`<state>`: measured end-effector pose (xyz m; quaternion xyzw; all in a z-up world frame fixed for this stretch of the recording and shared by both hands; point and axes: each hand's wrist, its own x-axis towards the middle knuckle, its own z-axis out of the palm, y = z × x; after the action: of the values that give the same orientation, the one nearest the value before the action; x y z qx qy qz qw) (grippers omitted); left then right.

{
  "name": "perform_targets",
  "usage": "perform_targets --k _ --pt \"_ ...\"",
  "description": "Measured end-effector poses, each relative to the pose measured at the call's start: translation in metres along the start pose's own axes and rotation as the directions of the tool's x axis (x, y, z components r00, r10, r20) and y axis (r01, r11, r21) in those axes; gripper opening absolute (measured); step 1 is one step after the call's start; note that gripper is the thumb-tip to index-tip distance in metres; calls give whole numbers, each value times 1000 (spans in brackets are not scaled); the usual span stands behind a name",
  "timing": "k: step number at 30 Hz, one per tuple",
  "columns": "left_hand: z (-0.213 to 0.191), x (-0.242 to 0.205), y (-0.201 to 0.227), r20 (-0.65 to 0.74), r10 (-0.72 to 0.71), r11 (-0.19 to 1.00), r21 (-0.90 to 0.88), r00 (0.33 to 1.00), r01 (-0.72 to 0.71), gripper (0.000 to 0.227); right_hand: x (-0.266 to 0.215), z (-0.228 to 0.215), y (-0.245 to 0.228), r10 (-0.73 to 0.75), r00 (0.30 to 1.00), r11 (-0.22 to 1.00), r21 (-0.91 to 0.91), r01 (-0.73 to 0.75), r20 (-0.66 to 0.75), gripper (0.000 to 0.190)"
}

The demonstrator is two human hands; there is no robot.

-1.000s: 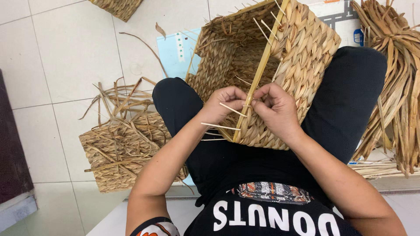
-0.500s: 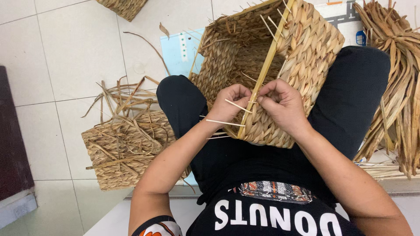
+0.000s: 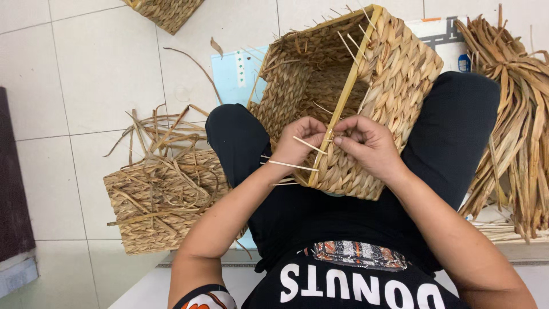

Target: The person weaves a basket by inserting and tying dried plant fibers into a wooden frame, handling a bundle of fibers and individual strips to secure them around the frame edges.

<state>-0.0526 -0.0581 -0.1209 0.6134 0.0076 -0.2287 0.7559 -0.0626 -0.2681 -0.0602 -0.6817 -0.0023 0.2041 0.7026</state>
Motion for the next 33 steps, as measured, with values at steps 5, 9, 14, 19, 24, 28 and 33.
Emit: perform_targets --k 5,9,14,19,24,28,33 --pt "4 4 -13 -30 -15 1000 7 999 15 12 3 2 4 -6 999 999 -51 3 -47 17" --pt "0 -2 -11 37 -33 990 -137 999 38 15 4 9 6 -89 989 991 -115 75 -116 13" --pt "-4 -11 5 108 -61 969 -231 992 85 18 5 2 6 -60 996 998 -25 58 -65 14" --pt "-3 -17 18 149 4 990 -140 989 18 24 5 3 9 -61 995 997 -54 57 -80 14" --pt "-10 -7 11 229 -120 969 -183 966 164 15 3 2 12 -3 998 999 -50 1 -57 15" --pt "0 -3 1 40 -64 985 -160 997 70 13 1 2 1 -49 999 997 -58 47 -23 16" --pt "-2 -5 -2 52 -20 992 -125 998 26 13 -2 4 -18 -308 951 850 -438 291 34 17"
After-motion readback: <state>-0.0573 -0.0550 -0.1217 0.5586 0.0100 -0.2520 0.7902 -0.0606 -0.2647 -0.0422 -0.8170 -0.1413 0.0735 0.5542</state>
